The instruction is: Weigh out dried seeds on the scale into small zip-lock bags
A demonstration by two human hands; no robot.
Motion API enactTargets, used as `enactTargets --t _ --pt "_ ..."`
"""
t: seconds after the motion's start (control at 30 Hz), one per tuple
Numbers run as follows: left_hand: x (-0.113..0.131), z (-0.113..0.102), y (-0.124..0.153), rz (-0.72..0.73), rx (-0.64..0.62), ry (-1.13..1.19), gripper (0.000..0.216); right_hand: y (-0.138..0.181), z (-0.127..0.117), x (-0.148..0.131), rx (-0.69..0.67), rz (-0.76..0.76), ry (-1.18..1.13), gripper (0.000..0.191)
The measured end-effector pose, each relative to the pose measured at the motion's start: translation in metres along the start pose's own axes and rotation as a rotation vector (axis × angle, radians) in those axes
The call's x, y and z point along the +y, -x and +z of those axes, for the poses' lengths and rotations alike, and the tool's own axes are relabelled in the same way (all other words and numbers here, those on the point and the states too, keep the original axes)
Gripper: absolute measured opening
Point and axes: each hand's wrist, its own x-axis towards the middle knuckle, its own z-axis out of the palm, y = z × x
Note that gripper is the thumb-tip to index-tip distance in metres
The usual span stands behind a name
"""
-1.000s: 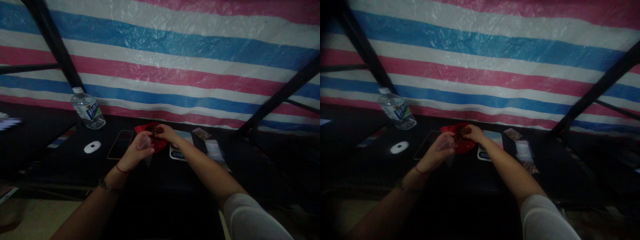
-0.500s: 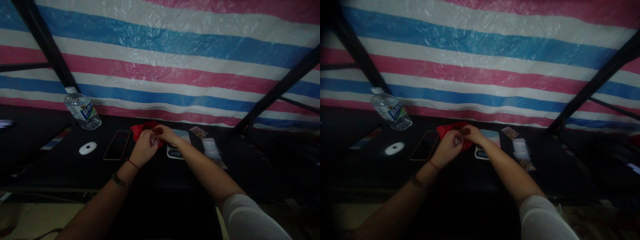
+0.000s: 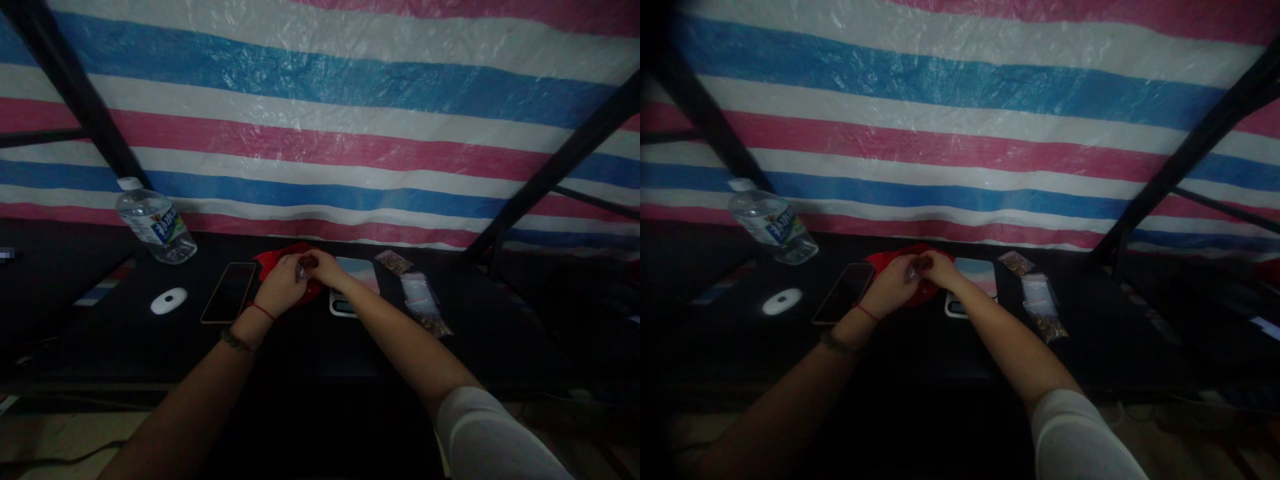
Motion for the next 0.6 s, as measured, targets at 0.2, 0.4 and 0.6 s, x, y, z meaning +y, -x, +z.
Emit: enactTargets --t 0.2,0.4,0.6 --pt "0.001 -0.013 0.001 -0.068 0.089 -0.009 0.050 0.001 -0.004 -0.010 0.058 -0.010 -0.003 0.039" --pt "0.015 -0.010 0.027 -0.067 -0.039 0.405 0.067 0.009 -0.018 -0.008 0.047 -0.059 -0.087 0.043" --pt "0.030 0.004 0.040 0.003 -0.264 0.267 0.040 0.031 -0.049 -0.006 0.172 -0.106 0.016 0.052"
